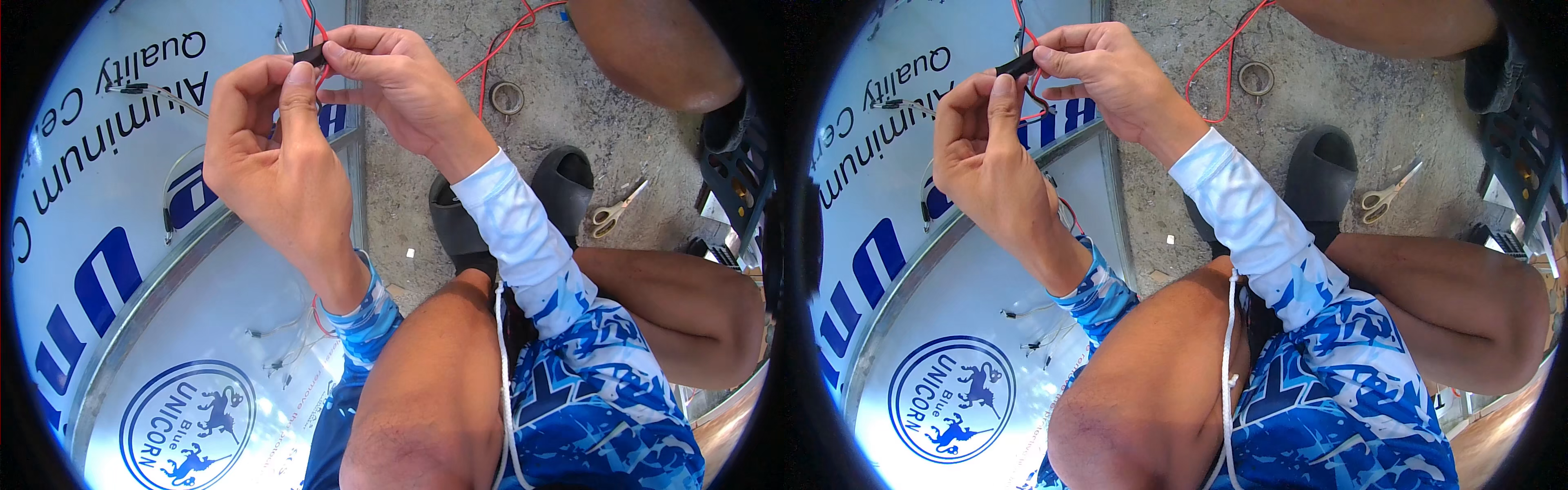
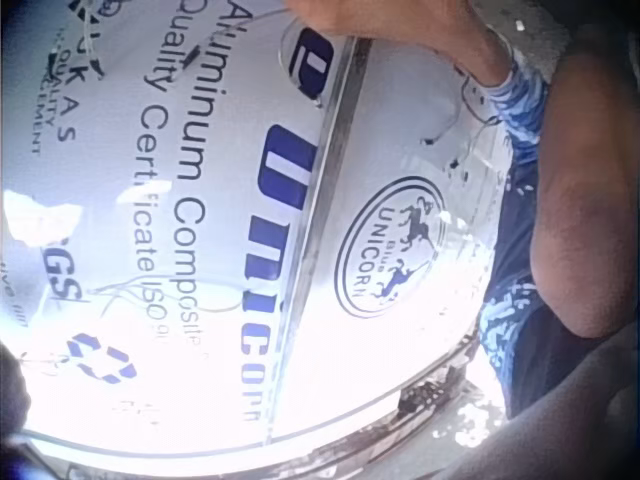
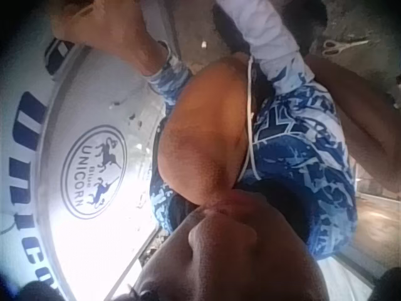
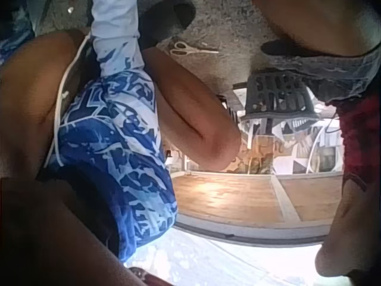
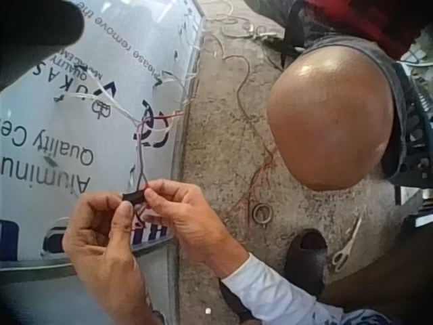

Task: Applying electrical tape and connecting wires on a large composite aluminum sign panel.

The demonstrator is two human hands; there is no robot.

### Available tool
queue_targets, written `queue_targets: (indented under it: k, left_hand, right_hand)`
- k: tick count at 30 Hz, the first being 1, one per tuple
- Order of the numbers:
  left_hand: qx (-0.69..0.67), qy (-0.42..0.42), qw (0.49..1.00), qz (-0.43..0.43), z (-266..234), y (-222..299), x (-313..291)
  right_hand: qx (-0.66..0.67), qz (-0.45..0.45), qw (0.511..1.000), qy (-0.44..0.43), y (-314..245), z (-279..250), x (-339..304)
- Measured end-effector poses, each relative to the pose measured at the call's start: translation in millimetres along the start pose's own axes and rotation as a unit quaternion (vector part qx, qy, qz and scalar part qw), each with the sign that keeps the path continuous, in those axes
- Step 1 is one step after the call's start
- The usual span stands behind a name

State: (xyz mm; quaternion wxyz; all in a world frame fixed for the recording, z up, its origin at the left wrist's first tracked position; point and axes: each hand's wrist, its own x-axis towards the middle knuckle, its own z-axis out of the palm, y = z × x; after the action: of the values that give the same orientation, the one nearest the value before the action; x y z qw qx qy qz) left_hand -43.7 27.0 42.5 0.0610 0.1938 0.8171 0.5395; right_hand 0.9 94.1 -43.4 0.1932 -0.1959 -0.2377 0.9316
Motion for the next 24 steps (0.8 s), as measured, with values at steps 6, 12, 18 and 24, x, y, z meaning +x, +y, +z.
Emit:
queue_targets:
  k: [6, 12, 18, 24]
  left_hand:
    - [0.019, 0.01, 0.999, -0.028, -0.7, 5.6, -1.4]
    - [0.011, 0.005, 1.0, 0.0, 3.9, 8.0, -6.3]
    - [-0.019, -0.01, 0.999, -0.023, 2.0, 3.6, -6.3]
    - [-0.059, -0.017, 0.998, -0.022, 5.6, 3.4, -9.5]
  right_hand:
    - [-0.096, -0.028, 0.995, 0.009, -2.3, 3.1, 5.2]
    - [-0.071, -0.047, 0.995, 0.048, -4.6, 4.7, 3.3]
    - [0.045, 0.029, 0.999, 0.003, -4.5, -6.1, 6.4]
    - [0.138, 0.07, 0.987, -0.043, 2.3, -9.9, 14.0]
